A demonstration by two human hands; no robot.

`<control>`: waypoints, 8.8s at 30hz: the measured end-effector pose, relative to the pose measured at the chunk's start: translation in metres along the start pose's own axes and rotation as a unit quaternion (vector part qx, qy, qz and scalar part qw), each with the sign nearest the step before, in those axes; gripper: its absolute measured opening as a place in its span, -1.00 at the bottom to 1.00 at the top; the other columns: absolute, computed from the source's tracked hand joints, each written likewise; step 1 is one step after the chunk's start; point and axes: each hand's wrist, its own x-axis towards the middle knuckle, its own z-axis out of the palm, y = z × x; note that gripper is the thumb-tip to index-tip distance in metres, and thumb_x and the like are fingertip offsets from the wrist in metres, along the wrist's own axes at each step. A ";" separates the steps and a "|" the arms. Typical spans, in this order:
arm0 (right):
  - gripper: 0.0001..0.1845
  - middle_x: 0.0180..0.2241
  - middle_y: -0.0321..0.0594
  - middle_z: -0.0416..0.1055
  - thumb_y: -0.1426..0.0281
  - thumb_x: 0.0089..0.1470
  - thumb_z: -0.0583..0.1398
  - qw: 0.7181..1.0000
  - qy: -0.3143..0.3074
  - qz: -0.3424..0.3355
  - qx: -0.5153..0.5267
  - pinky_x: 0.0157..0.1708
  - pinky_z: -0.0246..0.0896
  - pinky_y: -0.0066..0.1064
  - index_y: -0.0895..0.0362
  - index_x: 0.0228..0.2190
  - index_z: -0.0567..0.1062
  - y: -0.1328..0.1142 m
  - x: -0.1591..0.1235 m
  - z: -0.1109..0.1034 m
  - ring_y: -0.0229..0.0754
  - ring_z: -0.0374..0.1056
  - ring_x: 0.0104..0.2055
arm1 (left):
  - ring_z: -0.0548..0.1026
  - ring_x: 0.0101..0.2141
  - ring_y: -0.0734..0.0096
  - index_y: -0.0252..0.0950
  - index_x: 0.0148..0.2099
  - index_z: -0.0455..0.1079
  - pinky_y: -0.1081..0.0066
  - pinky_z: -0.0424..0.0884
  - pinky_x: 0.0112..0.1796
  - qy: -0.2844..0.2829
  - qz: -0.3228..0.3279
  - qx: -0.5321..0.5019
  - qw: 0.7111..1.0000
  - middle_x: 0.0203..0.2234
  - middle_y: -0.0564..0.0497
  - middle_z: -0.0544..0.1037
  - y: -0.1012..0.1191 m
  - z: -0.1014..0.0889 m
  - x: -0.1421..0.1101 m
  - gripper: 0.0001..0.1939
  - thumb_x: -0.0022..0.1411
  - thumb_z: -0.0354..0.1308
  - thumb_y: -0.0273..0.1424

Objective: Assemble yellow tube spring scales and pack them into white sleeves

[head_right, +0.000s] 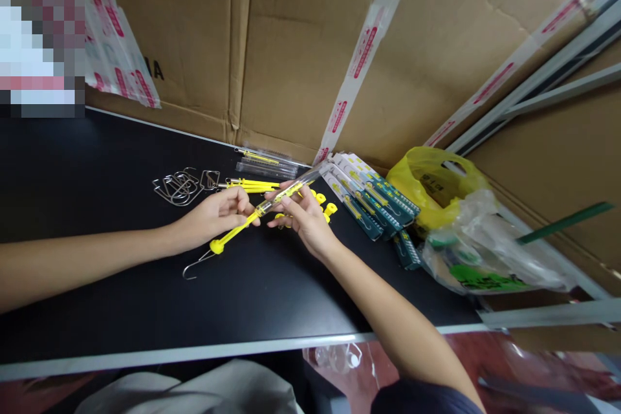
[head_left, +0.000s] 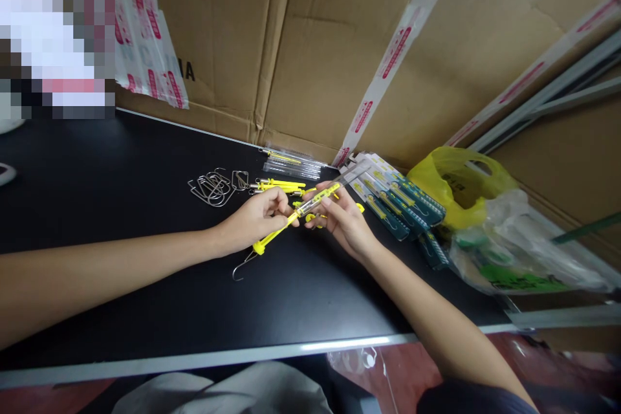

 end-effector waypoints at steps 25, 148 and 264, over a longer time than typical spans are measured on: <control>-0.63 -0.09 -0.25 0.43 0.20 0.17 0.20 0.999 -0.034 0.010 -0.037 -0.48 0.54 -0.39 -0.07 -0.04 0.23 0.001 -0.004 0.002 -0.18 0.54 -0.24 | 0.36 -0.41 0.61 -0.26 -0.34 0.14 0.48 0.32 -0.35 0.031 0.036 -0.004 0.999 -0.39 0.17 0.25 -0.010 -0.001 0.002 -0.74 0.10 0.23 -0.45; -0.66 -0.33 -0.25 0.46 0.22 -0.04 0.35 0.978 0.035 -0.056 -0.197 -0.55 0.33 -0.51 0.10 -0.23 0.47 0.002 0.001 -0.001 -0.27 0.39 -0.38 | 0.28 -0.55 0.53 -0.27 -0.13 0.38 0.48 0.23 -0.51 -0.004 -0.004 0.134 0.991 -0.53 0.15 0.31 -0.001 -0.003 -0.004 -0.68 0.31 0.03 -0.13; -0.73 -0.52 -0.41 0.35 0.38 -0.12 0.39 0.989 0.053 -0.074 -0.115 -0.65 0.00 -0.56 0.13 -0.46 0.39 -0.024 0.004 -0.021 -0.45 0.14 -0.64 | 0.13 -0.74 0.64 -0.31 -0.50 0.28 0.56 0.12 -0.70 0.267 -0.019 0.025 0.963 -0.71 0.14 0.29 -0.003 -0.034 0.023 -0.70 0.28 0.02 -0.33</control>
